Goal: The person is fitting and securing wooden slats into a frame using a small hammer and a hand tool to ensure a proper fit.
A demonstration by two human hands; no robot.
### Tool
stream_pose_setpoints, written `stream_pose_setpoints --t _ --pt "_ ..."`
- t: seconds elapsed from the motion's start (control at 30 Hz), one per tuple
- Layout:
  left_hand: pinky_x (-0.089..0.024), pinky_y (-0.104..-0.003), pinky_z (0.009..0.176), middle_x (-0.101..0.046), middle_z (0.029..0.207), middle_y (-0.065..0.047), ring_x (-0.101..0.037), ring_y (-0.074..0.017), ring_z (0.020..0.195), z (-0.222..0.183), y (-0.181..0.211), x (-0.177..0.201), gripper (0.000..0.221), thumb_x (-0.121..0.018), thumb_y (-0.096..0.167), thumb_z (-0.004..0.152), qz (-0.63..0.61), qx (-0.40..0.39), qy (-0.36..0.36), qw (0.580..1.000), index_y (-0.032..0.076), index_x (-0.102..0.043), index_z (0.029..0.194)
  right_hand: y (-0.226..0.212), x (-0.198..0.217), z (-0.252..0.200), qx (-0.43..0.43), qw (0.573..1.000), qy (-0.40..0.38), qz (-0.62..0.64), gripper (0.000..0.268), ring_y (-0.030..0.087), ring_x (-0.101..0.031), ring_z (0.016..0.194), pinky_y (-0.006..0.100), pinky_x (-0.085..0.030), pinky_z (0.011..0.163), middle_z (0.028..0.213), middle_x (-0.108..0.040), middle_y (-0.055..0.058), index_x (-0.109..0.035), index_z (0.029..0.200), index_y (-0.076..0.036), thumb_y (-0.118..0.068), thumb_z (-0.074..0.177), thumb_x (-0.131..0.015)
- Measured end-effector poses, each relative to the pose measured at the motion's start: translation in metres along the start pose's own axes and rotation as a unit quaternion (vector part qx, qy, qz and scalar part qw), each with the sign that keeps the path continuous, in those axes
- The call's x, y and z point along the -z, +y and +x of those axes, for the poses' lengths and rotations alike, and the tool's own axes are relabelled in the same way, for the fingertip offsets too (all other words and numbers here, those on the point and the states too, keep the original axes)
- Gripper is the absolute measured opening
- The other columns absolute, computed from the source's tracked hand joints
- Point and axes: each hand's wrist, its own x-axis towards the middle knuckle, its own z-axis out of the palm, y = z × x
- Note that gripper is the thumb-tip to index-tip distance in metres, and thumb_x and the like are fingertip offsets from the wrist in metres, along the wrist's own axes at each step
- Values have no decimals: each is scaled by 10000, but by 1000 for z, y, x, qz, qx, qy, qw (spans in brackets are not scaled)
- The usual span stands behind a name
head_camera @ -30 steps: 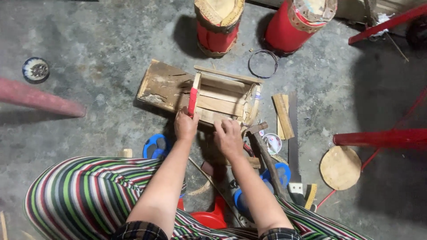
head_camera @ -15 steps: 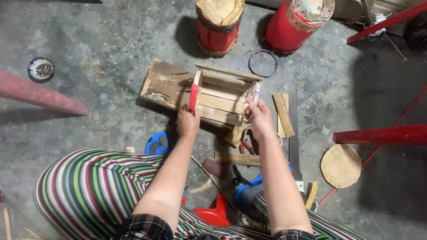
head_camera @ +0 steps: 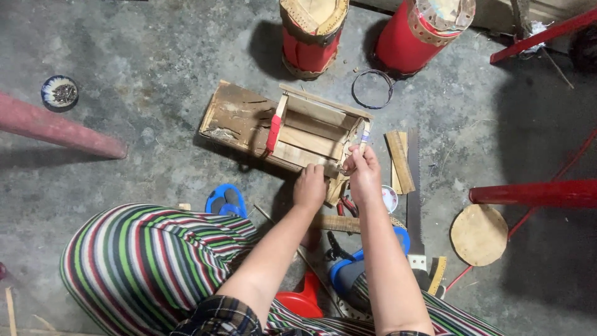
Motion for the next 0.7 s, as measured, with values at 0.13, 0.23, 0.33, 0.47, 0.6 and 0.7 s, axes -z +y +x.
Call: stream_pose_setpoints --t 0.13,0.23,0.33,0.47,0.6,0.7 --pt "-585 -446 839 -572 1050 -111 -631 -319 1076 20 -12 -5 146 -605 184 945 39 -35 17 998 87 -567 1047 4 -13 -9 8 1000 -10 12 159 141 -536 628 252 -447 636 637 -478 44 -624 1127 -34 -142 1071 -521" --pt "-576 -445 835 -580 1039 -117 -622 -321 1074 30 -14 5 114 -532 142 974 33 -46 27 998 78 -589 1050 11 -17 -10 15 999 -16 43 165 144 -525 635 255 -447 654 636 -464 40 -615 1136 -22 -150 1070 -535" --pt "-559 -440 897 -576 1040 -119 -606 -328 1099 29 -16 12 137 -462 176 1029 -3 -69 -6 998 101 -556 1095 10 -20 -15 18 997 -31 75 174 122 -469 644 256 -447 688 650 -422 28 -617 1146 -7 -141 1061 -546" --pt "-545 -430 943 -545 1048 -95 -582 -312 1129 29 -22 11 153 -551 240 983 -17 -88 -7 996 131 -527 1087 10 -30 -29 34 998 -39 41 183 131 -474 679 268 -449 703 679 -446 34 -621 1137 8 -141 1063 -543" --pt "-533 -450 944 -518 1043 -94 -567 -317 1117 24 -20 16 313 -664 310 896 -28 -100 -5 995 112 -529 1097 12 -43 -47 47 996 -34 -71 199 145 -561 744 280 -485 746 746 -587 84 -657 1119 -6 -156 1079 -533" --pt "-526 -447 976 -490 1084 -109 -547 -337 1148 11 -11 34 332 -644 241 892 -43 -106 -3 993 103 -497 1156 1 -48 -57 46 993 -15 -111 198 96 -571 748 263 -504 722 784 -659 52 -705 1052 -32 -185 1064 -580"
